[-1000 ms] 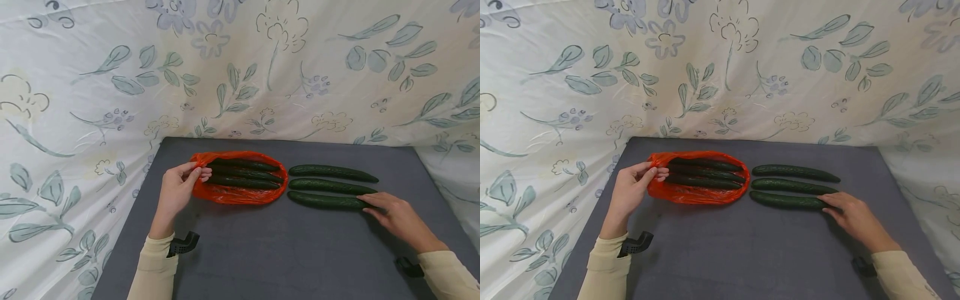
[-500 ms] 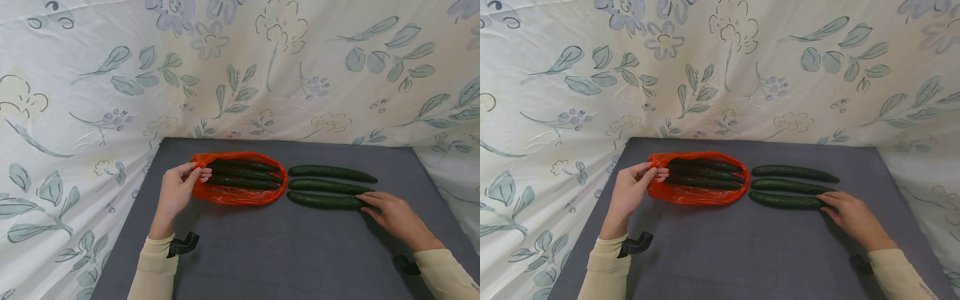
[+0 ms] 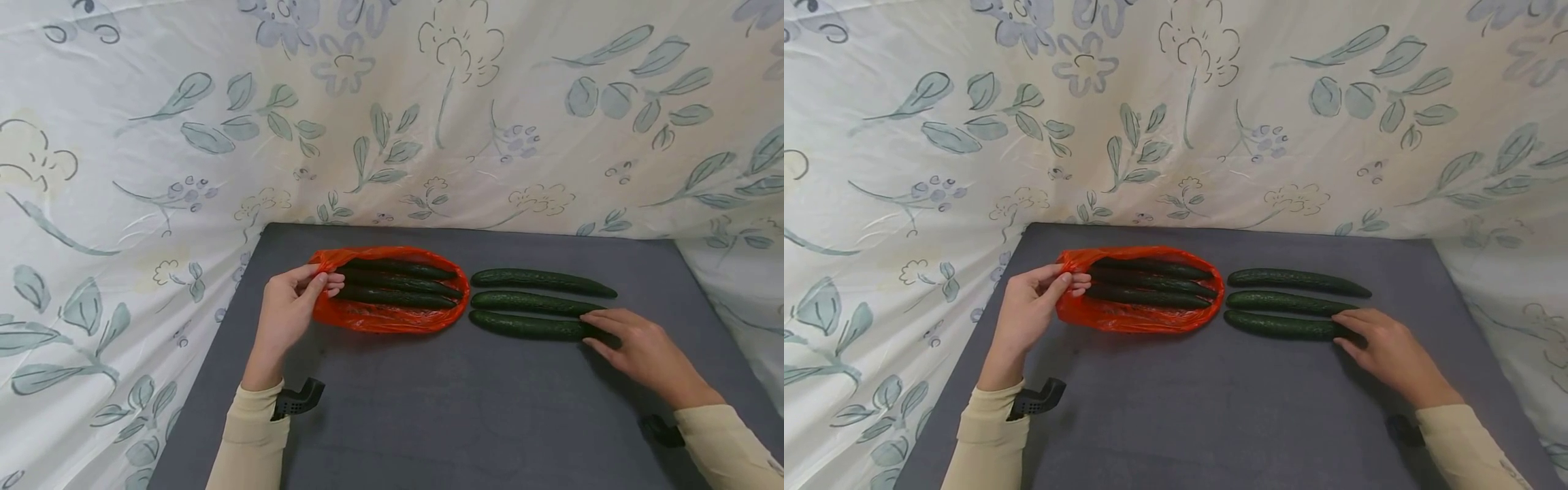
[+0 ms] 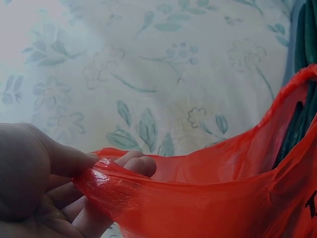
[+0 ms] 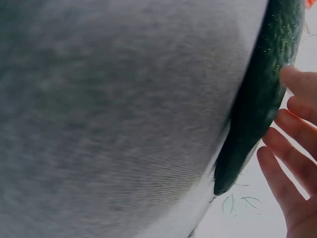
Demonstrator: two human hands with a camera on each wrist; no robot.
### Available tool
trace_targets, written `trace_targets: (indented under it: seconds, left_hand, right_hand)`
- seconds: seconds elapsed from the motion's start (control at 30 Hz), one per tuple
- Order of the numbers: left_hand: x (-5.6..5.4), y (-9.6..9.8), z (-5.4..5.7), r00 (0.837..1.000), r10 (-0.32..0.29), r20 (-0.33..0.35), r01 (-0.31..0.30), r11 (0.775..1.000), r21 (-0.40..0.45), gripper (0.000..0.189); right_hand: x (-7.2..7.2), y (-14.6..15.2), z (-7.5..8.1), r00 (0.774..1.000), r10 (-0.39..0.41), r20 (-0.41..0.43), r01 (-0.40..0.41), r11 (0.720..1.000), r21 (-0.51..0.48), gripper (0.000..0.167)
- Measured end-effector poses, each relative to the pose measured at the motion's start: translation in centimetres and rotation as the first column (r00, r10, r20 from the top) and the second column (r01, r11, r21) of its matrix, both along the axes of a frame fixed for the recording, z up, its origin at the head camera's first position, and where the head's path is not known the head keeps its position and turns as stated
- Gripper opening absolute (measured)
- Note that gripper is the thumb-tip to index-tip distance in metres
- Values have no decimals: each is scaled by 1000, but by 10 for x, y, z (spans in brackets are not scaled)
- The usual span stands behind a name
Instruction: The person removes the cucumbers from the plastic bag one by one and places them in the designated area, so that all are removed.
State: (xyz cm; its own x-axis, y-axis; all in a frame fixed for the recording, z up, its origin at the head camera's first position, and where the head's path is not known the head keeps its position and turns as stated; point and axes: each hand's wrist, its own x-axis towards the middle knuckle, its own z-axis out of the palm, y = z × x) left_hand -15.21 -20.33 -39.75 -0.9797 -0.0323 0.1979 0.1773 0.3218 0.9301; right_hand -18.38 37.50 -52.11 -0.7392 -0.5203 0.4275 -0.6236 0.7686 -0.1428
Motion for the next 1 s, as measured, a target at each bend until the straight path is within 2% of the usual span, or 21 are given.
trace_targets:
  seconds: [0.23, 0.57, 0.77, 1.0]
  left_hand:
    - [0, 1, -1, 1000, -5, 7, 5, 1000, 9, 31]
    - [-2, 4, -1, 1000, -21, 1, 21, 1000, -4, 30]
    - [-2, 4, 0, 1000, -15, -8, 14, 999, -40, 28]
    - [-3, 5, 1, 1000, -22, -10, 22, 999, -48, 26]
  right_hand:
    - [-4, -9, 7, 999, -5, -47, 1, 998, -69, 57]
    - [-12, -53, 13, 999, -39, -16, 36, 988, -148, 65]
    - [-23, -81, 22, 1000, -9, -17, 6, 983, -185, 64]
    - [-39, -110, 31, 998, 62, -12, -64, 976, -206, 62]
